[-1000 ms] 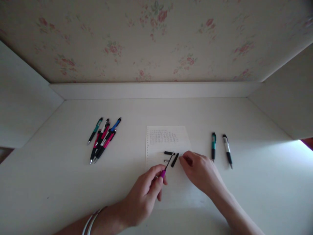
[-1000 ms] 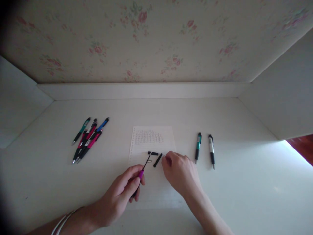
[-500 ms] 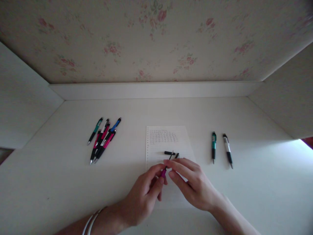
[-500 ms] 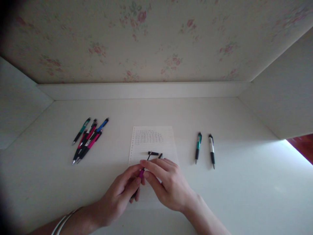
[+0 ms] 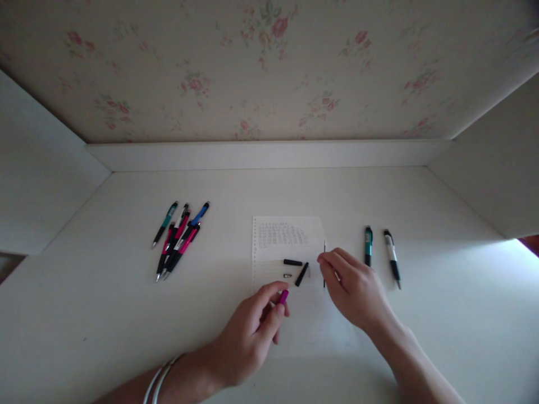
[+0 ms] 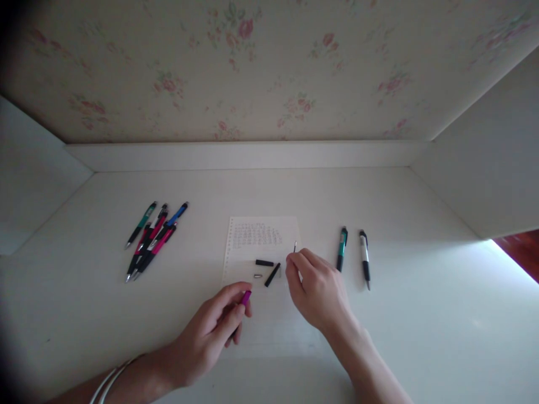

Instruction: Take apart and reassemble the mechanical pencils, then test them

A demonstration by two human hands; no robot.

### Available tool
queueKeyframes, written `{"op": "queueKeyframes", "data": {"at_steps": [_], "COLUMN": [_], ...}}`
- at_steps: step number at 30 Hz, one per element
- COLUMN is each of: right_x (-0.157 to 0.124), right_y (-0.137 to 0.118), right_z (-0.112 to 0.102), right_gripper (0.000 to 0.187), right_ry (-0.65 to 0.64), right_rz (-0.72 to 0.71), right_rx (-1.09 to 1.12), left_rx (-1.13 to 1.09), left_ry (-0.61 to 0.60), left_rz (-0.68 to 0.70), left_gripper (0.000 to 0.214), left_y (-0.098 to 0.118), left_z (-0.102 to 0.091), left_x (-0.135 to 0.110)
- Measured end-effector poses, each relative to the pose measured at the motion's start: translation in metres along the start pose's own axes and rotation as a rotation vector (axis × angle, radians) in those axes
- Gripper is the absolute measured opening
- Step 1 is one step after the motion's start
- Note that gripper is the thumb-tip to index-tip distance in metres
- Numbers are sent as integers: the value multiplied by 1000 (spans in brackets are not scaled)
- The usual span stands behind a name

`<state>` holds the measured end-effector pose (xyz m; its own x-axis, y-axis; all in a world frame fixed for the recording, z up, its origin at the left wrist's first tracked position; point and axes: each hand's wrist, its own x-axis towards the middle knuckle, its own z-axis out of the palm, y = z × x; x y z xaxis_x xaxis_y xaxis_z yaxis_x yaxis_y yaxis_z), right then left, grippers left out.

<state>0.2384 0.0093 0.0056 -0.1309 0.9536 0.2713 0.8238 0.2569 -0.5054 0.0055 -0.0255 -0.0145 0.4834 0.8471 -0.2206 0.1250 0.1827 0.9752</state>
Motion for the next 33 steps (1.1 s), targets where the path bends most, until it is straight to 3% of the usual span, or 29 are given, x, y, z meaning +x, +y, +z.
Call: {"op": "queueKeyframes", "data": {"at_steps": [5, 9, 13, 17, 19, 23, 29, 33], "right_x": [0, 0, 0, -3, -5, -5, 1, 2], "right_y": [4, 5, -5, -26, -34, -36, -28, -28], "right_z": [3, 4, 3, 4, 7, 11, 8, 7], "right_gripper": [34, 34, 34, 37, 32, 28, 25, 25], "right_ry": [-214, -177, -81, -450, -536, -550, -383, -471], "right_rz": [51, 70, 233, 373, 362, 440, 735, 853], "right_rx": [-160, -92, 252, 737, 851, 975, 1332, 1422], "left_rx": [-60, -103, -103, -40, 26, 65, -245, -186], "left_ry": [44, 59, 57, 32, 47, 77, 31, 120], "left_rz": [-19, -35, -64, -61, -42, 25, -14, 91], "left_gripper": [43, 37, 34, 33, 30, 27, 43, 38], "left_y": [1, 2, 3, 4, 6, 10, 2, -7], "left_z": [1, 1, 1, 0, -1, -3, -4, -2], "left_x": [0, 2, 5, 6, 5, 4, -2, -7]}}
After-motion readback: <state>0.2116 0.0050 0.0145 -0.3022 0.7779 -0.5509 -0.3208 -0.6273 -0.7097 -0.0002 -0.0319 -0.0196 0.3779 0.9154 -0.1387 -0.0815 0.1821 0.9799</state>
